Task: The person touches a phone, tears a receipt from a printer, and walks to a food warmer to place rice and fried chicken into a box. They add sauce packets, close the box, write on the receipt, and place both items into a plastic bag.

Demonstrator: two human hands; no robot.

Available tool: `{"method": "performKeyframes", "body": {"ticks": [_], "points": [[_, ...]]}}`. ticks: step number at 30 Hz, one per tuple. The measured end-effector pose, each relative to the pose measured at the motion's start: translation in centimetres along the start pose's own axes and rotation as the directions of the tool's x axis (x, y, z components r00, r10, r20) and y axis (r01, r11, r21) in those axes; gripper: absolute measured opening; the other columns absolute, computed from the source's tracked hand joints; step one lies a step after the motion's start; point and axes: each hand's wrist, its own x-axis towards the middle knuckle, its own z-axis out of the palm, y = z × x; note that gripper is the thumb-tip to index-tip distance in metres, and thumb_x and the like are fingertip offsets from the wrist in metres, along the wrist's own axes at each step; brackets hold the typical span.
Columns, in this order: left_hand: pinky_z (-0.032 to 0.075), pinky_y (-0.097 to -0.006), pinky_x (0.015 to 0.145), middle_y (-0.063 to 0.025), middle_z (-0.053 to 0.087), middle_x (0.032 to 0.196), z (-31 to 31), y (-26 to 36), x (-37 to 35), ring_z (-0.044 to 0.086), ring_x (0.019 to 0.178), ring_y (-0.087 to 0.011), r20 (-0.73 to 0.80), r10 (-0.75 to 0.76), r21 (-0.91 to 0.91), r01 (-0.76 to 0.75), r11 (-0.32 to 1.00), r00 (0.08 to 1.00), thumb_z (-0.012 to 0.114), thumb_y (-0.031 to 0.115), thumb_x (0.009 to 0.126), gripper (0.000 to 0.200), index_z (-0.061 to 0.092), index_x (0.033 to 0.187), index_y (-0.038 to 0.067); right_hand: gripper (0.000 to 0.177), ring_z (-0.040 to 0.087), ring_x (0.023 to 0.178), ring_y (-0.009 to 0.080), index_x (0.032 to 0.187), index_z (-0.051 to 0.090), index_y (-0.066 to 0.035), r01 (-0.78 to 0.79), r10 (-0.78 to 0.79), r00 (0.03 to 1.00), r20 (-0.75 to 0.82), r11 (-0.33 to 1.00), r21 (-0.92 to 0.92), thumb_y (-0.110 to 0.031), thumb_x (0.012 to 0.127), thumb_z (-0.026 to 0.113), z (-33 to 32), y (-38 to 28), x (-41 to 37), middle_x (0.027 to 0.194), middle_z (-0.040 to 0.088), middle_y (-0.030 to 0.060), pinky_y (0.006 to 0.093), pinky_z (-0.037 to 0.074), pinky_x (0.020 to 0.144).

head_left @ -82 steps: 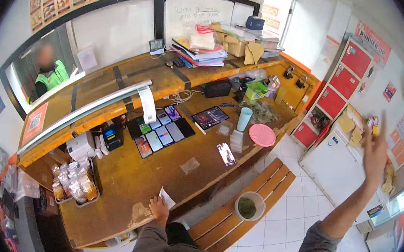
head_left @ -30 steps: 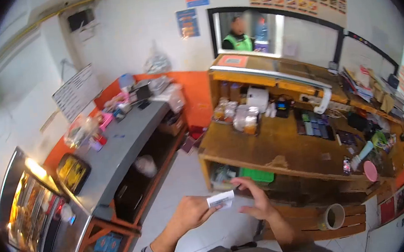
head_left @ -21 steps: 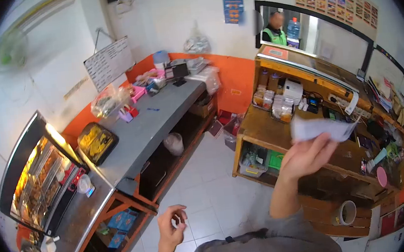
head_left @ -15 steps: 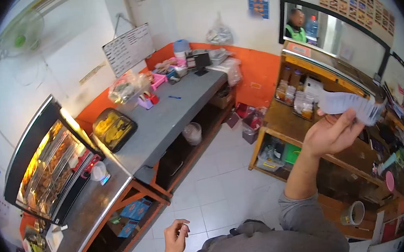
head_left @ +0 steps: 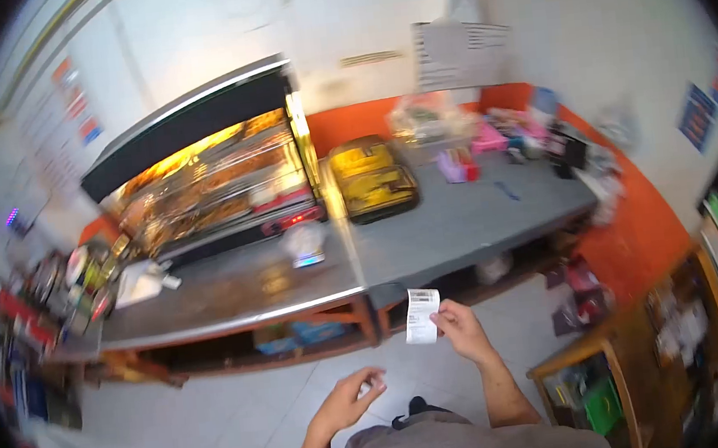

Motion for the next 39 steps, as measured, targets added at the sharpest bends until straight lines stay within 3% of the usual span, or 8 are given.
{"method": "performKeyframes", "body": {"ticks": [10, 15, 20, 28, 30, 34, 36, 39], "points": [[0.046, -0.028, 0.086, -0.0083, 0.065, 0.11, -16.4, -5.2, 6.0, 0.058, 0.099, -0.0135, -0.746, -0.042, -0.355, -0.344, 0.869, 0.665, 0.057, 0.016, 0.097, 0.031, 0.057, 0.122, -0.002, 0.016, 0.065, 0.061, 0.0129, 0.093, 0.058, 0.001, 0.298, -0.054, 0.66, 0.749, 0.934, -0.195, -0.014, 0.095, 0.059, 21.8, -8.0, 18.1, 0.07, 0.068, 0.0084, 0.0265, 0.05, 0.055], [0.044, -0.0259, 0.085, -0.0054, 0.064, 0.103, -37.7, -9.2, 8.6, 0.056, 0.095, -0.01, -0.924, 0.167, 0.048, -0.328, 0.943, 0.345, 0.057, 0.013, 0.097, 0.023, 0.061, 0.113, -0.003, 0.02, 0.067, 0.071, 0.014, 0.113, 0.056, 0.002, 0.214, -0.253, 0.707, 0.66, 0.967, 0.142, -0.01, 0.096, 0.057, 31.6, -3.6, 25.3, 0.086, 0.068, 0.0112, 0.0264, 0.053, 0.066], [0.048, -0.0264, 0.072, -0.011, 0.067, 0.097, -64.2, -9.3, 15.0, 0.061, 0.085, -0.011, -0.859, 0.51, 0.476, -0.301, 0.826, 0.042, 0.058, 0.012, 0.095, 0.022, 0.053, 0.113, -0.001, 0.021, 0.067, 0.073, 0.0136, 0.11, 0.059, 0.003, 0.182, -0.092, 0.808, 0.582, 0.978, -0.098, -0.01, 0.093, 0.06, 36.2, -0.8, 32.3, 0.086, 0.068, 0.0109, 0.0266, 0.053, 0.068], [0.049, -0.0284, 0.068, -0.0114, 0.07, 0.085, -76.4, -12.2, 18.6, 0.062, 0.074, -0.0118, -0.869, 0.398, 0.412, -0.014, 0.911, 0.293, 0.06, 0.015, 0.092, 0.036, 0.053, 0.127, 0.013, 0.019, 0.065, 0.074, 0.0122, 0.106, 0.062, 0.003, 0.143, -0.069, 0.939, 0.337, 0.969, -0.201, -0.002, 0.088, 0.06, 35.2, 1.6, 35.8, 0.087, 0.067, 0.0085, 0.0251, 0.052, 0.067], [0.048, -0.029, 0.082, -0.0135, 0.069, 0.097, -77.3, -12.6, 19.2, 0.063, 0.09, -0.0139, -0.676, 0.708, 0.721, -0.017, 0.693, 0.204, 0.06, 0.014, 0.092, 0.027, 0.061, 0.119, 0.009, 0.017, 0.065, 0.07, 0.0115, 0.104, 0.063, 0.002, 0.122, -0.048, 0.96, 0.277, 0.96, -0.254, -0.003, 0.088, 0.061, 34.2, 1.5, 36.2, 0.082, 0.068, 0.0074, 0.0236, 0.05, 0.063], [0.044, -0.0271, 0.09, -0.0078, 0.064, 0.111, -77.9, -11.2, 19.5, 0.058, 0.1, -0.0147, -0.808, 0.553, 0.482, -0.311, 0.819, 0.203, 0.058, 0.01, 0.094, 0.026, 0.061, 0.117, -0.002, 0.016, 0.065, 0.07, 0.0111, 0.102, 0.063, 0.0, 0.053, 0.002, 0.985, 0.173, 0.949, -0.31, -0.01, 0.09, 0.064, 32.7, 1.9, 37.6, 0.081, 0.069, 0.0072, 0.024, 0.049, 0.062], [0.045, -0.0257, 0.084, -0.0073, 0.064, 0.105, -77.0, -10.9, 19.2, 0.058, 0.093, -0.0117, -0.868, 0.298, 0.187, -0.295, 0.937, 0.397, 0.059, 0.012, 0.094, 0.028, 0.061, 0.118, -0.002, 0.016, 0.065, 0.07, 0.0108, 0.102, 0.064, -0.001, 0.043, 0.006, 0.988, 0.152, 0.949, -0.313, -0.013, 0.09, 0.065, 32.2, 2.0, 38.5, 0.081, 0.069, 0.0072, 0.0243, 0.049, 0.062], [0.047, -0.0295, 0.085, -0.0122, 0.069, 0.101, -77.1, -11.3, 18.8, 0.063, 0.092, -0.0162, -0.823, 0.447, 0.491, 0.046, 0.87, 0.35, 0.062, 0.018, 0.092, 0.029, 0.066, 0.115, 0.0, 0.017, 0.065, 0.07, 0.0109, 0.101, 0.064, -0.001, 0.081, -0.031, 0.989, 0.148, 0.934, -0.348, -0.014, 0.091, 0.065, 31.9, 2.2, 39.8, 0.082, 0.069, 0.0069, 0.0254, 0.049, 0.062]]}}
